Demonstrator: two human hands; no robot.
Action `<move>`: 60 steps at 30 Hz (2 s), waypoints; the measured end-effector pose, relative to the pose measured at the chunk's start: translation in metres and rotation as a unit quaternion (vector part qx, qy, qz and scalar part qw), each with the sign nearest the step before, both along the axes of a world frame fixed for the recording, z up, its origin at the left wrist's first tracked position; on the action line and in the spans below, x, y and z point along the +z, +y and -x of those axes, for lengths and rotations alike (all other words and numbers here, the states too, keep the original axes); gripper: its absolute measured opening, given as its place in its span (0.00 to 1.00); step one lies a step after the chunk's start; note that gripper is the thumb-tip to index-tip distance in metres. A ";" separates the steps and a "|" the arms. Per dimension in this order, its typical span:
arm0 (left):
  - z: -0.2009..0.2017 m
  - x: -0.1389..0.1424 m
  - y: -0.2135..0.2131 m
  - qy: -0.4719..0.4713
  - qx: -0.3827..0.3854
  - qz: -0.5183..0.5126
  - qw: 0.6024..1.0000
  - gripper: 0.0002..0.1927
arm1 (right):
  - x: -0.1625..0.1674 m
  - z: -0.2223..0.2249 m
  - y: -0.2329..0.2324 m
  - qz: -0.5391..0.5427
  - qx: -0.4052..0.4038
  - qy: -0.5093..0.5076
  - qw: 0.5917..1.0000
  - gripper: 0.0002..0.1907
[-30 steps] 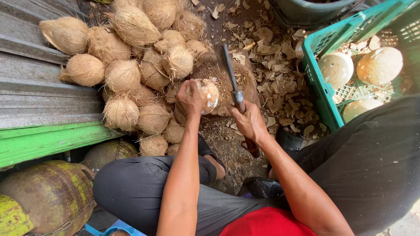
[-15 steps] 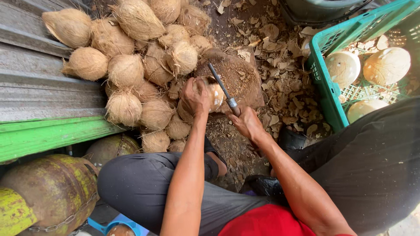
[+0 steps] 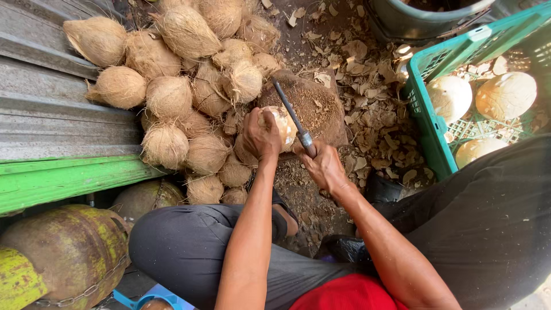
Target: The person uses a long-handled knife to peel the husk off a coconut while sitting on the ground. They rotate the coconut and repeatedly strike the husk to remove it, working over a wooden block.
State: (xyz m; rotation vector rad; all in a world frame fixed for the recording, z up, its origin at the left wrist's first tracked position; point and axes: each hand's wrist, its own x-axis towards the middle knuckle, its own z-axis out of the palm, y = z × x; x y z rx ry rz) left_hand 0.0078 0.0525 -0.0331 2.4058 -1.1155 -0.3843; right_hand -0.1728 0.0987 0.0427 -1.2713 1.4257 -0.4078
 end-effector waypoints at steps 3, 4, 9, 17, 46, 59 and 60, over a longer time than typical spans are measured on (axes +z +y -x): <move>0.002 0.001 0.002 -0.040 -0.035 0.115 0.992 0.18 | -0.002 0.004 0.004 0.049 -0.019 -0.007 0.999 0.17; 0.002 0.002 0.003 -0.033 -0.031 0.105 0.993 0.17 | -0.005 0.005 0.004 0.055 -0.026 -0.014 0.998 0.19; 0.003 0.005 0.005 -0.114 -0.082 0.179 0.974 0.17 | -0.037 0.006 -0.004 -0.068 0.041 0.037 0.996 0.15; -0.009 0.001 -0.005 0.031 -0.064 0.157 0.985 0.15 | -0.021 0.019 -0.001 -0.036 0.064 0.029 0.997 0.20; -0.024 0.040 0.010 0.399 0.078 0.124 0.905 0.45 | -0.061 0.027 0.014 -0.098 0.074 0.006 0.992 0.19; -0.012 0.002 -0.020 0.132 0.009 0.068 0.989 0.27 | 0.010 0.020 0.000 0.036 -0.005 0.013 0.999 0.11; -0.012 0.001 -0.019 0.181 0.043 0.093 0.978 0.27 | 0.012 0.018 0.002 0.044 0.009 0.012 0.999 0.12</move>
